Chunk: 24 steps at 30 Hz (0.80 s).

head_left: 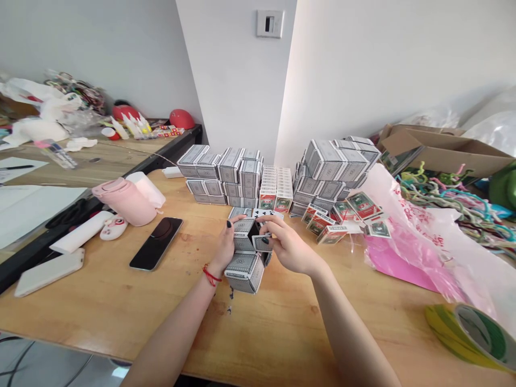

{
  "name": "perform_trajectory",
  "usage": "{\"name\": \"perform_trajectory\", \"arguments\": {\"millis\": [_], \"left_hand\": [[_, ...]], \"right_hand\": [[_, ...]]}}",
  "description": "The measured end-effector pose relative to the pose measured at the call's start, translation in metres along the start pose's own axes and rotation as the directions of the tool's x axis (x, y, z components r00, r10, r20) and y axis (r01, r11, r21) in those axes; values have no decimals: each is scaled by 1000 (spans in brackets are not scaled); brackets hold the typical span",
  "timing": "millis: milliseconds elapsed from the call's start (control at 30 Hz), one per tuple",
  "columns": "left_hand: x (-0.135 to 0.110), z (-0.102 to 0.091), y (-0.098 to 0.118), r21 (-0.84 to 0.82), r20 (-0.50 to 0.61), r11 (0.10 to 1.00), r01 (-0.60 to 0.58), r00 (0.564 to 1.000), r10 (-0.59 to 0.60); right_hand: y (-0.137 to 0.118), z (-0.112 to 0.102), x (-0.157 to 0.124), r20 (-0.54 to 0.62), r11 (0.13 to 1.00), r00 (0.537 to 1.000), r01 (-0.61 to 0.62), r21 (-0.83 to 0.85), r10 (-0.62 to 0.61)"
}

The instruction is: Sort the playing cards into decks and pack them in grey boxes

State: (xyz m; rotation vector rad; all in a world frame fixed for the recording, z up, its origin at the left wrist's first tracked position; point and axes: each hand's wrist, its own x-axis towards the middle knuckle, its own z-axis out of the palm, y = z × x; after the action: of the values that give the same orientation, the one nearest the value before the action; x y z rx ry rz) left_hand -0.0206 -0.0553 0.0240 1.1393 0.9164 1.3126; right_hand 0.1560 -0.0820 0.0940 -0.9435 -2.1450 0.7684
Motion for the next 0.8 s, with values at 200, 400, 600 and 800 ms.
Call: {"name": "perform_trajectory", "arguments": {"millis": [200, 400, 600, 800], "left_hand": [[2, -3, -6, -1, -10, 1000, -4, 1000, 4], [1, -3, -6, 91, -19, 995, -37, 999, 39], [0, -1, -5, 172, -56, 983, -67, 995, 77], [-2, 3, -6, 190, -96, 980, -60, 992, 79]], "right_hand": [[0, -5, 0, -23, 1000, 1000, -9, 9, 9], [0, 0, 1, -66, 999, 997, -39, -20, 38], [-5, 8, 3, -76, 995, 993, -91, -28, 89], [-7, 11, 3, -90, 990, 989, -124, -67, 118]]}}
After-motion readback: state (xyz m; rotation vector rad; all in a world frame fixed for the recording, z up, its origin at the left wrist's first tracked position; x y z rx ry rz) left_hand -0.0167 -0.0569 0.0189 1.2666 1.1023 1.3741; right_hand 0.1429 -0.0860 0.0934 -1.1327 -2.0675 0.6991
